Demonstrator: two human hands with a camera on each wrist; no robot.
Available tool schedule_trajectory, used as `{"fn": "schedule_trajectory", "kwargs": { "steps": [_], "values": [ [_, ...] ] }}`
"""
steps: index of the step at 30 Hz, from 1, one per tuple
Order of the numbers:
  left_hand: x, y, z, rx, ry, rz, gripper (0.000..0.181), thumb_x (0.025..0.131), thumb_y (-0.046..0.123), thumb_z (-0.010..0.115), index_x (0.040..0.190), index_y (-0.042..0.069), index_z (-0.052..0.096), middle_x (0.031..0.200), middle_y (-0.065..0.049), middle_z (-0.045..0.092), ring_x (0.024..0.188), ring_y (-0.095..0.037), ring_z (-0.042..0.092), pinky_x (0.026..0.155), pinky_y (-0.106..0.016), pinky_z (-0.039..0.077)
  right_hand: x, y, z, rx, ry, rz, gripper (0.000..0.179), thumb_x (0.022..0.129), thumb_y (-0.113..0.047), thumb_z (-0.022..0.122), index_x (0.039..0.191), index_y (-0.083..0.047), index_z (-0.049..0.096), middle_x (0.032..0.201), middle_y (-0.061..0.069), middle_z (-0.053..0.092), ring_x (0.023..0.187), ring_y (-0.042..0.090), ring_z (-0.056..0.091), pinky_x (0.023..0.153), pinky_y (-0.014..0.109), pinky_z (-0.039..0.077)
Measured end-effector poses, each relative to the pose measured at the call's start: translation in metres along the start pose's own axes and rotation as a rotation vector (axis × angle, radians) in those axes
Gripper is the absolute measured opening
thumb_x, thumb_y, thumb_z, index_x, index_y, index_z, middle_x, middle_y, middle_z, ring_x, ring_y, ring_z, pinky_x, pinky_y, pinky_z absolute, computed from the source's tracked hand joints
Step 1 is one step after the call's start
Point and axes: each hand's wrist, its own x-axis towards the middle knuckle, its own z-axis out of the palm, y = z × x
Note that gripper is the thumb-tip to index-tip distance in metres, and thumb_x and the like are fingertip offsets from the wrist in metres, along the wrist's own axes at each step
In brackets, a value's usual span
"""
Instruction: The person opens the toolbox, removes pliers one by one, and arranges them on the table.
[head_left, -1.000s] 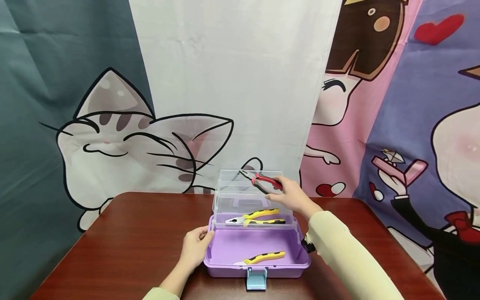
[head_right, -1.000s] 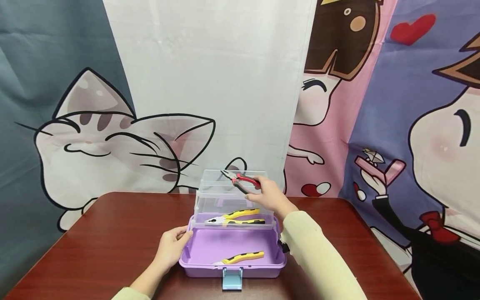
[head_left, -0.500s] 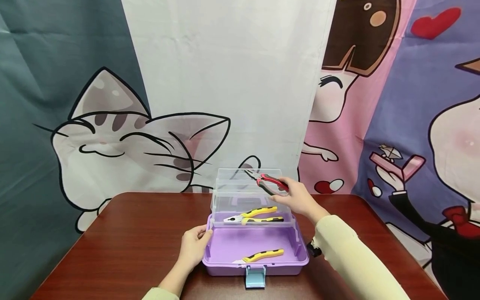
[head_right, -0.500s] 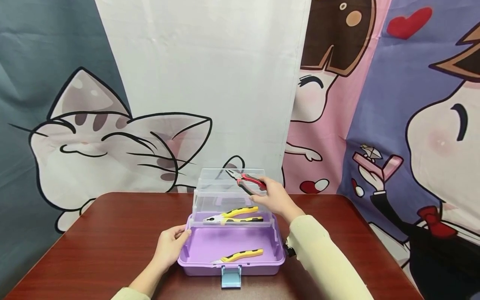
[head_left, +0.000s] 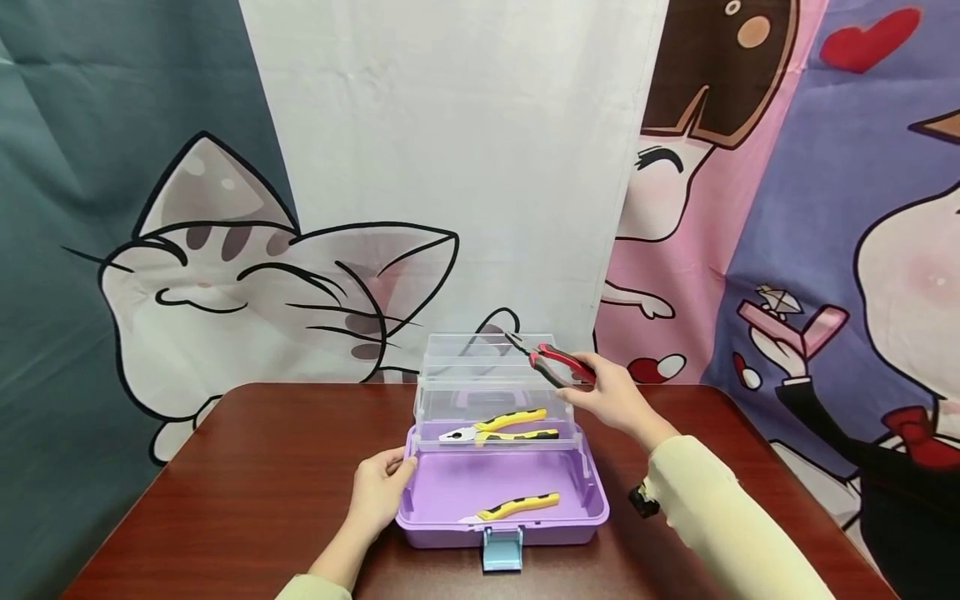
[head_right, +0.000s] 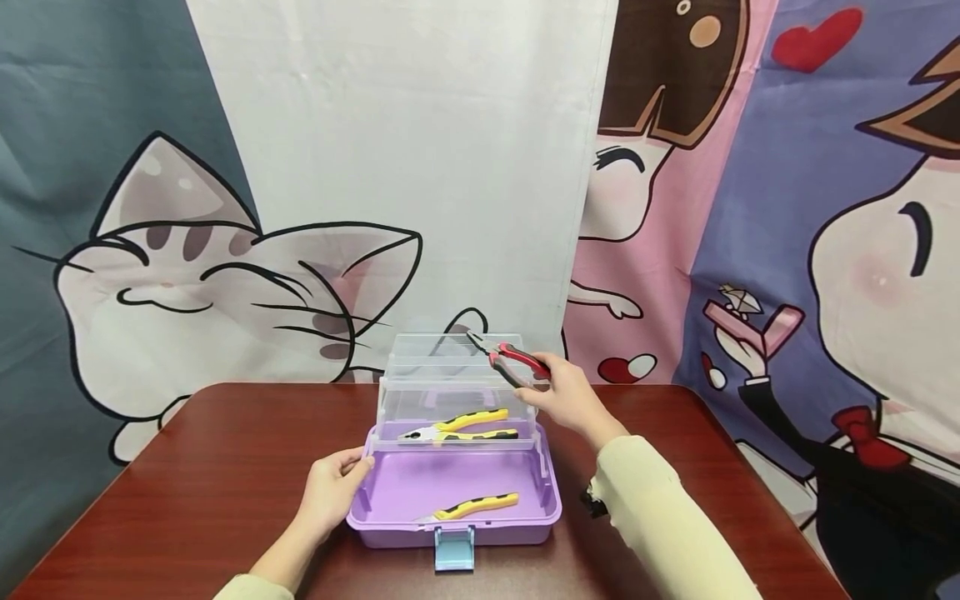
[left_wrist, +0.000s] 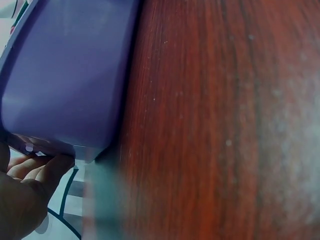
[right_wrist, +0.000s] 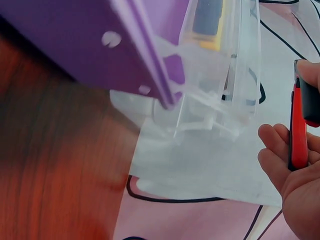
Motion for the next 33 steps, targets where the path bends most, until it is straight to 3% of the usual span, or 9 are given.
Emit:
{"fn": "schedule_trajectory", "kwargs": {
  "steps": [5,13,21,33],
  "values": [
    [0.0,0.0,-0.003,-0.014,0.0,-0.014,0.03,0.09,0.009,0.061,0.111,-0.012,0.063,0.099,-0.026,0.069,0.089,-0.028,0.069,0.069,-0.028,0.059,-0.008,0.007,-0.004,-0.033,0.034,0.014,0.06,0.074,-0.036,0.078,0.123,-0.009,0.056,0.098,0.007,0.067,0.076,0.017,0.056,0.066,0.028,0.046],
    [0.001,-0.004,-0.002,-0.031,-0.008,-0.047,0.03,0.09,0.01,0.062,0.112,-0.01,0.064,0.101,-0.024,0.07,0.092,-0.026,0.068,0.072,-0.028,0.058,-0.026,0.022,-0.012,-0.044,0.072,0.059,0.058,0.076,-0.04,0.077,0.121,-0.01,0.057,0.104,0.009,0.067,0.086,0.023,0.06,0.073,0.034,0.049],
    [0.001,-0.006,0.0,-0.071,-0.038,-0.076,0.032,0.09,0.011,0.062,0.114,-0.01,0.062,0.103,-0.026,0.069,0.093,-0.029,0.068,0.073,-0.03,0.058,-0.042,0.032,-0.011,-0.054,0.114,0.102,0.06,0.075,-0.042,0.077,0.119,-0.007,0.057,0.1,0.012,0.068,0.08,0.02,0.058,0.068,0.032,0.049],
    [0.001,-0.008,-0.001,-0.089,-0.012,-0.096,0.033,0.089,0.011,0.063,0.114,-0.01,0.063,0.102,-0.026,0.068,0.093,-0.027,0.068,0.073,-0.029,0.058,-0.059,0.042,-0.009,-0.079,0.176,0.173,0.065,0.074,-0.045,0.078,0.12,-0.003,0.057,0.102,0.016,0.068,0.086,0.025,0.061,0.071,0.035,0.051]
  ]
}}
